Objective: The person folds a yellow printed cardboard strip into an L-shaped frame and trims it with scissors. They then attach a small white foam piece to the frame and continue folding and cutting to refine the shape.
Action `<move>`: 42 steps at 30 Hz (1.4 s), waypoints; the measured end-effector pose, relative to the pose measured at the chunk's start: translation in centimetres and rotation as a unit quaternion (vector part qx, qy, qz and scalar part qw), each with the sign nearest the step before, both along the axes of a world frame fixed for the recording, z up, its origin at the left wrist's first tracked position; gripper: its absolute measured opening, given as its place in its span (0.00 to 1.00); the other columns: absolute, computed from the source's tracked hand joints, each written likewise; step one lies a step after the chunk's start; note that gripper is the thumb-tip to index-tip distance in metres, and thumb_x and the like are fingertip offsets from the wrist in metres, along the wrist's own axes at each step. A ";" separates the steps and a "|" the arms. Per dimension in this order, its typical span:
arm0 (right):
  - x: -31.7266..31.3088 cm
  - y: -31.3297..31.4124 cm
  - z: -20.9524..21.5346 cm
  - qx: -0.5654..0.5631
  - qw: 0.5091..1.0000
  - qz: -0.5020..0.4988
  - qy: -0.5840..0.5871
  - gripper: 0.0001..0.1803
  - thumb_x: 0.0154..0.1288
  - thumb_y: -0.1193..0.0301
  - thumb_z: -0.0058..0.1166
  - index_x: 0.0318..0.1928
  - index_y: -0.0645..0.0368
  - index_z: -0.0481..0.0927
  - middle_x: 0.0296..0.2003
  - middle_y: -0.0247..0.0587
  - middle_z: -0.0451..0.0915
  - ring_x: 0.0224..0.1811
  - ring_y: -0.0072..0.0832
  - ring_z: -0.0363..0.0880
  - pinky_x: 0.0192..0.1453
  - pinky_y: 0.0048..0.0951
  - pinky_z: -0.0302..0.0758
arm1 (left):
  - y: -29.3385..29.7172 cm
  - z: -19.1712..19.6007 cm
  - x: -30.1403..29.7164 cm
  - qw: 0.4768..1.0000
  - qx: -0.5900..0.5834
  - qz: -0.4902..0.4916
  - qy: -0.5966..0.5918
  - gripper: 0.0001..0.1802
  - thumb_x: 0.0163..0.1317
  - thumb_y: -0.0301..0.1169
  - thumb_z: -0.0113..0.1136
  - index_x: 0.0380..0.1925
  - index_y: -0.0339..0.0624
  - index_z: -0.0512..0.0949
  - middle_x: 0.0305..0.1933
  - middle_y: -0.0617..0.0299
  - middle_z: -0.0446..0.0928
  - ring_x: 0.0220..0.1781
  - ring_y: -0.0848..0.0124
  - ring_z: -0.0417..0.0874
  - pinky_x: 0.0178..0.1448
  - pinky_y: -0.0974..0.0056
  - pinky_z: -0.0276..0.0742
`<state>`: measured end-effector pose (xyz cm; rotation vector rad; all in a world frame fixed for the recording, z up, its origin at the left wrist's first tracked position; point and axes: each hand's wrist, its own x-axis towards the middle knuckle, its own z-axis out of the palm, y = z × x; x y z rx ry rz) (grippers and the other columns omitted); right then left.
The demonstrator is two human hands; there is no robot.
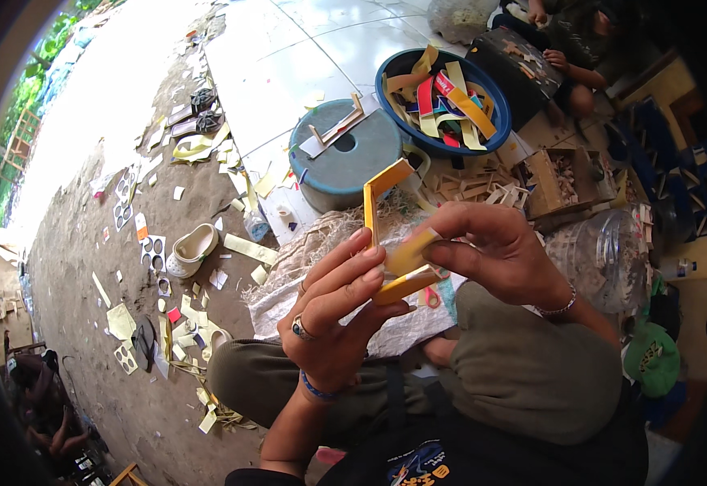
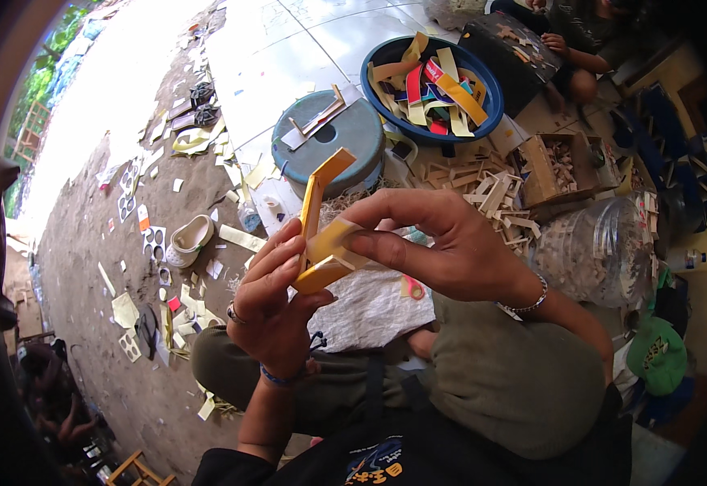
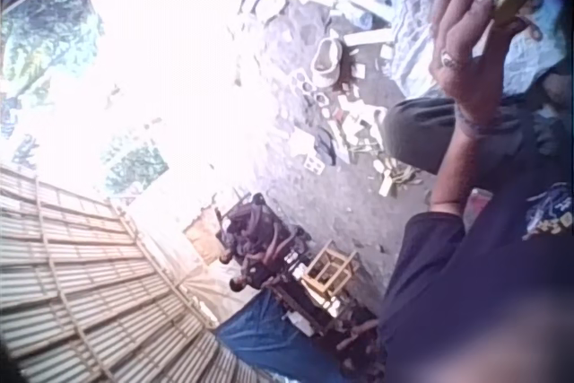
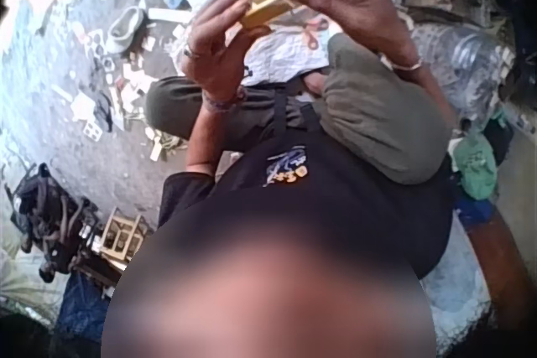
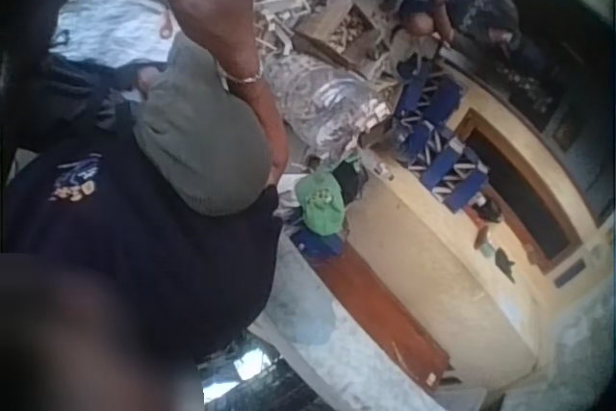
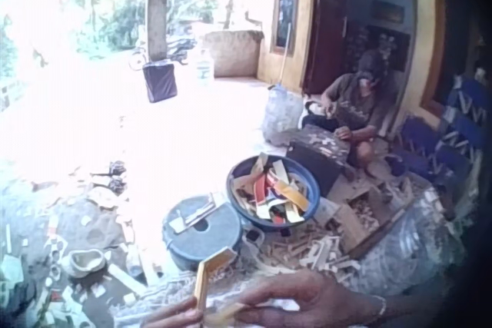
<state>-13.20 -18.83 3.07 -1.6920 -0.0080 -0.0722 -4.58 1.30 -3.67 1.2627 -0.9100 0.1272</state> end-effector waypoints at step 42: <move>-0.2 0.0 0.1 0.035 0.997 0.063 -0.015 0.13 0.75 0.81 0.55 0.56 0.62 0.83 0.51 0.42 0.86 0.56 0.27 0.83 0.59 0.29 0.79 | 0.1 0.7 0.4 1.000 0.019 0.000 -0.023 0.27 0.47 0.24 0.81 0.50 0.42 0.83 0.54 0.49 0.86 0.65 0.49 0.83 0.66 0.53 0.84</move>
